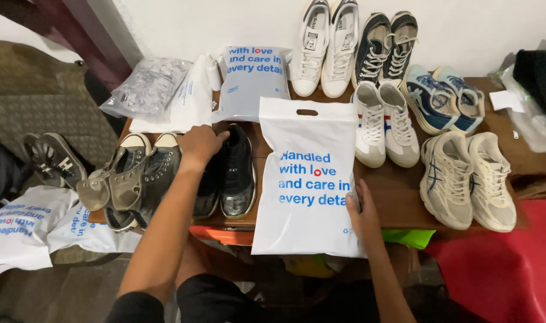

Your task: The person is organizing and packing various pairs of sneakers into white plastic bags on a table.

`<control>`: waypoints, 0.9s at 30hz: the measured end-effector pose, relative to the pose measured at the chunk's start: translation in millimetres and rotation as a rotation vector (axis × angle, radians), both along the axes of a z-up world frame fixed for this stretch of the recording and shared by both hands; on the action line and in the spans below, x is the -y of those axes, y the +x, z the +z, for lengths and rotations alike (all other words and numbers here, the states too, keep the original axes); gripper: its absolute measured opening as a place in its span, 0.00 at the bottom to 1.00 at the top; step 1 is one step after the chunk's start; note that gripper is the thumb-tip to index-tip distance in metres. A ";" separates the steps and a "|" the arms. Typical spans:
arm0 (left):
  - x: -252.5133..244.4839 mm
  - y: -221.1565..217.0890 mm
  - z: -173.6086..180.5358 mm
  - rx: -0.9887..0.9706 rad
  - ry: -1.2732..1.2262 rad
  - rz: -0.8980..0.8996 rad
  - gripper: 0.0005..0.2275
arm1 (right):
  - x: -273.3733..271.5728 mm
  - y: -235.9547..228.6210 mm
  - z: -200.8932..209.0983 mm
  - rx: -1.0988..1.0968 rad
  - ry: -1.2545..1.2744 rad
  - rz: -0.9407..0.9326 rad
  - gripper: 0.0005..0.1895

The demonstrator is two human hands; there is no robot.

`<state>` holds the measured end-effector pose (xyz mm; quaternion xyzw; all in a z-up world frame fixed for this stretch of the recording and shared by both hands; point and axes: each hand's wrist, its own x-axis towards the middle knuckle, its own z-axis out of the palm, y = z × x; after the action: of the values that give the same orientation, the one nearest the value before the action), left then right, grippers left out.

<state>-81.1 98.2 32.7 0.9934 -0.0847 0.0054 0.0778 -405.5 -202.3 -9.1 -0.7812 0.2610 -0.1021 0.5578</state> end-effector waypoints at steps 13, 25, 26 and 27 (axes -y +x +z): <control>18.7 24.5 -5.4 -0.159 0.002 -0.006 0.21 | -49.9 5.8 80.0 -0.080 -0.001 -0.011 0.43; 11.9 9.2 29.1 0.034 0.041 -0.076 0.18 | -54.7 12.9 68.3 0.008 0.000 -0.015 0.40; 10.9 2.5 48.1 0.034 0.042 -0.072 0.18 | -52.9 16.1 60.5 0.008 0.001 -0.011 0.40; 9.3 -5.0 66.8 0.061 0.023 -0.078 0.19 | -51.3 19.0 52.6 0.008 -0.008 -0.009 0.40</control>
<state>-86.2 88.9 99.5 0.9895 -0.1256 0.0318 0.0638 -386.5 -151.0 43.5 -0.7820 0.2617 -0.1087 0.5552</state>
